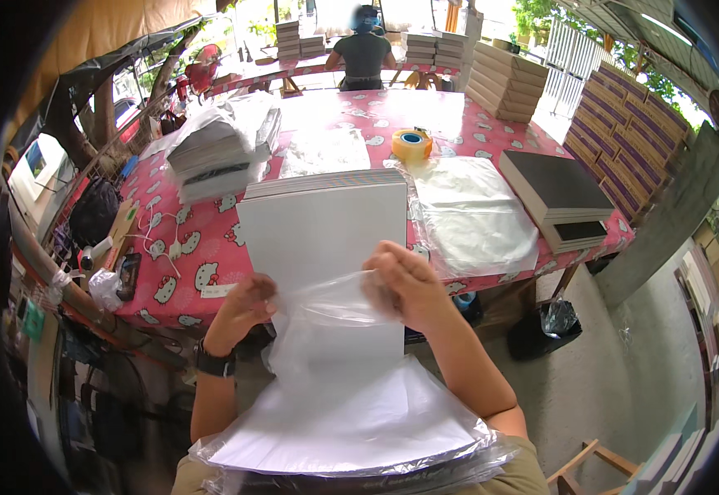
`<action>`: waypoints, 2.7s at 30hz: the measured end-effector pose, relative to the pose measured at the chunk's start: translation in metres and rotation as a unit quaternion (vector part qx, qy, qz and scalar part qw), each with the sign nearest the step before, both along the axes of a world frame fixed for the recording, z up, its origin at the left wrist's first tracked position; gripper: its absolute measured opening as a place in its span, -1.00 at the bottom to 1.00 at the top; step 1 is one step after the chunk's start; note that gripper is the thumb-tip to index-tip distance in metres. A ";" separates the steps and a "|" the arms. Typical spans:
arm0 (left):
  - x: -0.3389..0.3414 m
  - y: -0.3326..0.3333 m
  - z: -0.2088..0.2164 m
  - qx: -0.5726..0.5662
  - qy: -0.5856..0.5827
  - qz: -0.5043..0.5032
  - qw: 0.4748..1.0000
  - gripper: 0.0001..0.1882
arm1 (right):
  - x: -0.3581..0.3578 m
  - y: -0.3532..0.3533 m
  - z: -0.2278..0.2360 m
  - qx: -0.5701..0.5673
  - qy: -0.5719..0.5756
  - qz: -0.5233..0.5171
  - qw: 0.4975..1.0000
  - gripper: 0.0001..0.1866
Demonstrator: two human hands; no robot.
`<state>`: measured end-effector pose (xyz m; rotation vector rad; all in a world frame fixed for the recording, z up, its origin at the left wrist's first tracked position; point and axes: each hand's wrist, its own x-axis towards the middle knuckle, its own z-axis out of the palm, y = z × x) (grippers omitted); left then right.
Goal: The person places black paper boards into plastic bags and seals them. The person handles several boards, sliding each into a separate sleeve before setting them aside on a table.
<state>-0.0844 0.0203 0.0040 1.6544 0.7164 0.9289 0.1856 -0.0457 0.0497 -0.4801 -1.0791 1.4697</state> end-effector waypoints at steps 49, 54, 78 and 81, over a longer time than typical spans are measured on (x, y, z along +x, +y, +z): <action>-0.032 0.064 0.054 -0.053 -0.096 0.113 0.988 -0.80 | 0.061 0.052 0.021 -0.087 0.007 -0.145 0.986 -0.94; -0.030 0.041 0.039 -0.259 -0.226 -0.037 0.938 -0.69 | 0.066 0.027 0.002 -0.156 -0.035 -0.114 0.981 -0.69; -0.041 -0.049 -0.263 -0.160 0.053 0.263 0.950 -0.73 | 0.066 -0.080 -0.160 -0.155 -0.360 -0.051 0.919 -0.80; -0.042 -0.047 -0.271 -0.138 0.084 0.271 0.949 -0.71 | 0.068 -0.083 -0.153 -0.113 -0.422 -0.033 0.899 -0.84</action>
